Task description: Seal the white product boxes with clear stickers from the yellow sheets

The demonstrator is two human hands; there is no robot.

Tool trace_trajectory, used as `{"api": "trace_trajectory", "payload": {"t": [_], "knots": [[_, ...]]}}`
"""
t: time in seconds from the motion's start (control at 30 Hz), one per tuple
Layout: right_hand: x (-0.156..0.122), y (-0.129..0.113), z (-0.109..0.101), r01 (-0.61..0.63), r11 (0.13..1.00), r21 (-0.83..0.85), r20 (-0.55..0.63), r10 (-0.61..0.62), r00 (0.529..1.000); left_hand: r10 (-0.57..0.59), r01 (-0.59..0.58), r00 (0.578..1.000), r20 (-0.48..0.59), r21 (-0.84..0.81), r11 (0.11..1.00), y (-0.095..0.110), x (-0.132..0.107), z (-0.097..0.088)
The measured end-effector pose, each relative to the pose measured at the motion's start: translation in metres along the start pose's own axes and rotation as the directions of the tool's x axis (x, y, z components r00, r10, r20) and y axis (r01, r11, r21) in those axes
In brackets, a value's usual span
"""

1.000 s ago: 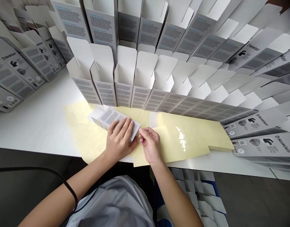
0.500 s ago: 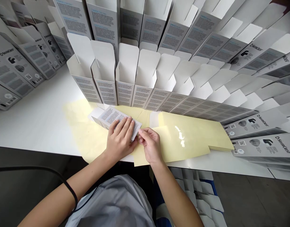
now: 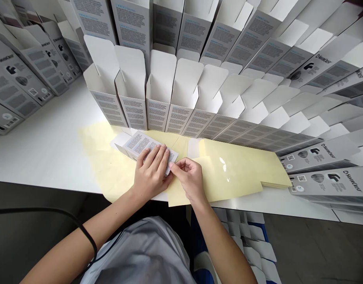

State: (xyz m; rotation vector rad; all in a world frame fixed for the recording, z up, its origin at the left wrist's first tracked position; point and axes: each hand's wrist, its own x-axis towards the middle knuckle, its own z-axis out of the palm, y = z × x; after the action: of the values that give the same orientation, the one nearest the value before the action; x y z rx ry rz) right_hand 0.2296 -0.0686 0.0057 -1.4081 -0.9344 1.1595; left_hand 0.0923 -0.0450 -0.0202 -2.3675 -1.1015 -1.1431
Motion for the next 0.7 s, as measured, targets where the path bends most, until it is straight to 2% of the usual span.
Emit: {"api": "trace_trajectory", "payload": {"t": [0.13, 0.23, 0.4, 0.53, 0.63, 0.7], "knots": [[0.006, -0.009, -0.009, 0.057, 0.958, -0.281, 0.044, -0.047, 0.998, 0.009, -0.009, 1.0, -0.004, 0.015, 1.0, 0.0, 0.0, 0.0], [0.011, -0.012, -0.012, 0.125, 0.935, -0.331, -0.006, -0.135, 0.991, 0.003, -0.003, 1.0, -0.007, 0.021, 1.0, 0.001, 0.001, 0.0], [0.016, -0.005, -0.008, 0.174, 0.961, -0.213, 0.072, -0.162, 0.984, -0.005, 0.005, 1.0, 0.002, 0.018, 1.0, 0.001, 0.0, 0.0], [0.016, 0.005, -0.003, 0.192, 0.976, -0.106, 0.008, -0.192, 0.981, -0.003, 0.003, 1.0, 0.004, 0.016, 1.0, 0.001, 0.0, 0.001], [0.012, 0.01, -0.001, 0.126, 0.992, 0.014, -0.027, -0.126, 0.992, -0.002, 0.002, 1.0, 0.002, 0.012, 1.0, 0.001, 0.0, 0.001], [0.009, 0.011, 0.0, 0.04, 0.988, 0.146, 0.013, -0.042, 0.999, -0.005, 0.005, 1.0, -0.004, 0.007, 1.0, 0.001, 0.0, 0.001]]}}
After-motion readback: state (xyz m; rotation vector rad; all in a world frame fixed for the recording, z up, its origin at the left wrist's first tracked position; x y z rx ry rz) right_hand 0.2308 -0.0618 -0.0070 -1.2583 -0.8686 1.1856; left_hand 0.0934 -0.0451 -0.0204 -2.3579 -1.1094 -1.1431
